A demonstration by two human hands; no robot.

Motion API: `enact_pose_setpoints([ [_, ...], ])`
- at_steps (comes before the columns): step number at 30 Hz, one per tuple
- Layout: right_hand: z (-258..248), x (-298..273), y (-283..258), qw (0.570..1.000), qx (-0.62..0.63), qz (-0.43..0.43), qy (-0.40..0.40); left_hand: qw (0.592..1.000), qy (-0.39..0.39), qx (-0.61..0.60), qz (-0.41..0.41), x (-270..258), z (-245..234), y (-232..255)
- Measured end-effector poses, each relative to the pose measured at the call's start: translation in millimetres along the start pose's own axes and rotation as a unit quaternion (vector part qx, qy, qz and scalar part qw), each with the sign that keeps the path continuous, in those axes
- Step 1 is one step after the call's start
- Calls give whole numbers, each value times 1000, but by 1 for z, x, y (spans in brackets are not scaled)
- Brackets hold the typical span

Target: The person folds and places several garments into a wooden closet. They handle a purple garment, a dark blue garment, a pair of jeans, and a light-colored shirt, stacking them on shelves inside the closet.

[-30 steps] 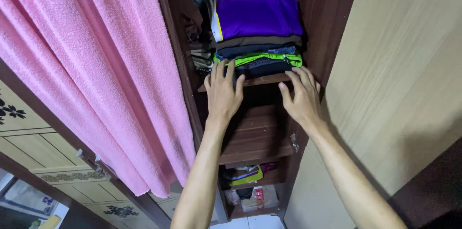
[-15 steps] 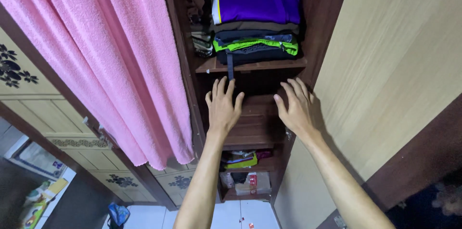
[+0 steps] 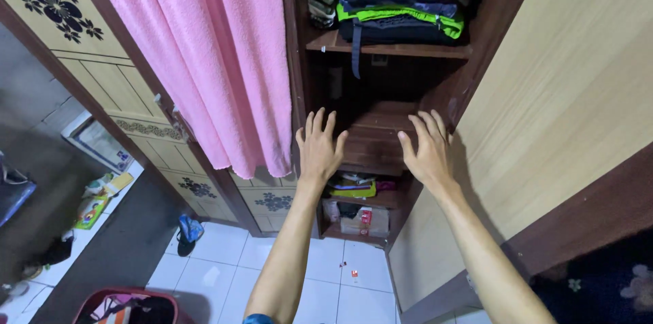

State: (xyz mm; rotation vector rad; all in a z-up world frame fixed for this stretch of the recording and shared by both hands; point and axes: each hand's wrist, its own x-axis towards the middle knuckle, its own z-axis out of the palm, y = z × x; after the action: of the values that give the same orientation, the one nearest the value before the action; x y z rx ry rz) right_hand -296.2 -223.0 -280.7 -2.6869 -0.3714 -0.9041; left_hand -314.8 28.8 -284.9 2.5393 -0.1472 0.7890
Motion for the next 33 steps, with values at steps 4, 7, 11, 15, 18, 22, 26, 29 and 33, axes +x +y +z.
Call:
enact_pose_setpoints([
  [4,10,-18,-12,1000,23,0,-20,999,-27,22,-27,-19,-2,-13],
  [7,14,-24,-26,998,49,-16,-26,998,-21,31,-41,-30,-7,-23],
  [11,20,-33,-47,996,67,-20,-46,998,-14,40,-55,-45,-13,-39],
  [15,35,-42,-63,995,68,-53,-43,995,-18,70,-70,-61,-22,-58],
  [18,39,-47,-80,994,76,-62,-44,995,-12,65,-78,-74,-37,-67],
  [22,52,-52,-101,991,96,-70,-56,992,-11,82,-96,-91,-46,-89],
  [26,71,-61,-119,990,88,-96,-52,988,-14,101,-117,-111,-66,-104],
  [29,80,-68,-134,989,86,-106,-57,983,-21,115,-139,-125,-79,-115],
  [33,84,-77,-162,986,91,-112,-79,977,-32,125,-172,-144,-98,-128],
])
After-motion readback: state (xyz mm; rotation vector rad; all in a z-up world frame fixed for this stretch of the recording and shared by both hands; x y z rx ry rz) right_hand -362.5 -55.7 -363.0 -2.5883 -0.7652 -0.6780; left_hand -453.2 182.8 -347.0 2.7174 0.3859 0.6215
